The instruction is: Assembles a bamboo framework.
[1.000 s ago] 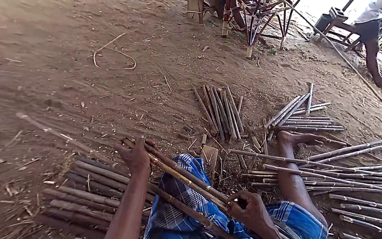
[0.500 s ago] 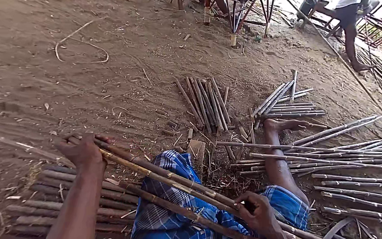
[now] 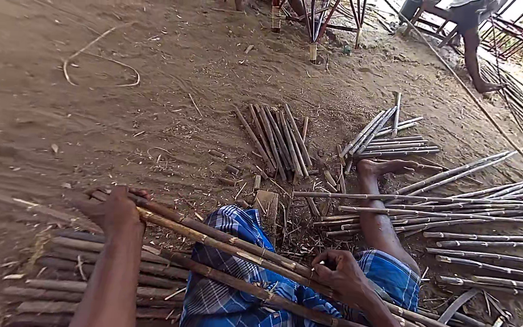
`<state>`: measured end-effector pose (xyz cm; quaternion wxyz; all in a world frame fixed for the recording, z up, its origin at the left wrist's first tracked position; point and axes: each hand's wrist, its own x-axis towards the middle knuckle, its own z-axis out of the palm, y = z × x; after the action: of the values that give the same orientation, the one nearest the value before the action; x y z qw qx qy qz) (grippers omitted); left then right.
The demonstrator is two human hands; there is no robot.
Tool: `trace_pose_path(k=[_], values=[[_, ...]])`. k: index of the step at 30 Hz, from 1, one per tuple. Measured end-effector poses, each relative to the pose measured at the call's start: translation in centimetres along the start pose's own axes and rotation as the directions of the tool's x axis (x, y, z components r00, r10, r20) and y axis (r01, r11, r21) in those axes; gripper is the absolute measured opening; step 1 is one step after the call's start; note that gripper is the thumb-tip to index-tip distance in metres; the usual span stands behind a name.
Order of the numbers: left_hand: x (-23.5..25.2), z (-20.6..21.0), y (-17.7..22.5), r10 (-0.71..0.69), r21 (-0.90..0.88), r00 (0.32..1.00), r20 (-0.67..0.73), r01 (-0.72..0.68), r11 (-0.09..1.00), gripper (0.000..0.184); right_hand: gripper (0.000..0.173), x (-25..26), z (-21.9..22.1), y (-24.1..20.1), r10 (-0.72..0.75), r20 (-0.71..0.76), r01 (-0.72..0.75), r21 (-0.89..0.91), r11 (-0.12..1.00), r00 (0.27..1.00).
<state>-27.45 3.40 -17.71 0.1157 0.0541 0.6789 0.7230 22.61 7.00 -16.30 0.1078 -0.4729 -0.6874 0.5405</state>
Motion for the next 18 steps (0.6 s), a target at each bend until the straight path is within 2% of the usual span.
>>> trace_pose_path(k=[2, 3, 5, 7, 9, 10, 12, 13, 15, 16, 17, 18], values=[[-0.2, 0.5, 0.3, -0.008, 0.041, 1.000, 0.003, 0.008, 0.999, 0.053, 0.019, 0.9, -0.7, -0.5, 0.153, 0.062, -0.153, 0.009, 0.988, 0.986], [0.0, 0.8, 0.5, -0.012, 0.066, 1.000, 0.008, 0.011, 0.998, 0.055, 0.020, 0.8, -1.0, -0.5, 0.131, 0.054, -0.132, 0.015, 0.991, 0.990], [2.3, 0.6, 0.4, -0.015, 0.107, 1.000, -0.011, 0.016, 0.994, 0.058, 0.022, -0.3, -1.5, 0.1, -0.089, -0.041, 0.085, -0.086, 0.993, 0.995], [6.0, -0.6, 0.3, -0.015, 0.145, 0.999, -0.030, 0.019, 0.989, 0.055, 0.030, -2.5, -2.3, 1.6, -0.337, -0.083, 0.293, -0.330, 0.897, 0.938], [9.8, -1.8, 0.7, -0.015, 0.178, 0.999, -0.041, 0.022, 0.984, 0.063, 0.052, -4.6, -3.1, 3.3, -0.416, -0.062, 0.325, -0.524, 0.787, 0.907], [11.8, -2.9, 1.0, -0.012, 0.202, 0.998, -0.059, 0.024, 0.979, 0.064, 0.055, -5.0, -3.0, 4.2, -0.431, -0.047, 0.328, -0.578, 0.747, 0.901], [14.1, -4.3, 1.7, -0.007, 0.345, 0.995, -0.097, 0.040, 0.938, 0.066, 0.050, -5.3, -2.2, 5.7, -0.466, -0.057, 0.335, -0.618, 0.711, 0.883], [14.4, -4.4, 1.7, 0.001, 0.482, 0.990, -0.138, 0.067, 0.874, 0.070, 0.046, -5.2, -1.9, 5.9, -0.467, -0.063, 0.331, -0.622, 0.709, 0.882], [14.3, -4.3, 2.2, 0.023, 0.788, 0.976, -0.217, 0.161, 0.595, 0.093, 0.041, -4.8, -1.4, 5.8, -0.443, -0.070, 0.311, -0.616, 0.724, 0.894], [13.4, -3.8, 2.8, 0.056, 0.868, 0.979, -0.194, 0.145, 0.475, 0.102, 0.041, -4.7, -1.2, 5.7, -0.429, -0.068, 0.300, -0.617, 0.728, 0.901], [11.5, -3.2, 3.6, 0.121, 0.912, 0.985, -0.122, 0.063, 0.405, 0.103, 0.040, -4.6, -1.2, 5.7, -0.417, -0.063, 0.293, -0.618, 0.729, 0.907], [8.5, -2.4, 4.6, 0.195, 0.918, 0.981, 0.018, -0.094, 0.385, 0.100, 0.040, -4.5, -1.2, 5.7, -0.409, -0.060, 0.289, -0.616, 0.733, 0.911]])
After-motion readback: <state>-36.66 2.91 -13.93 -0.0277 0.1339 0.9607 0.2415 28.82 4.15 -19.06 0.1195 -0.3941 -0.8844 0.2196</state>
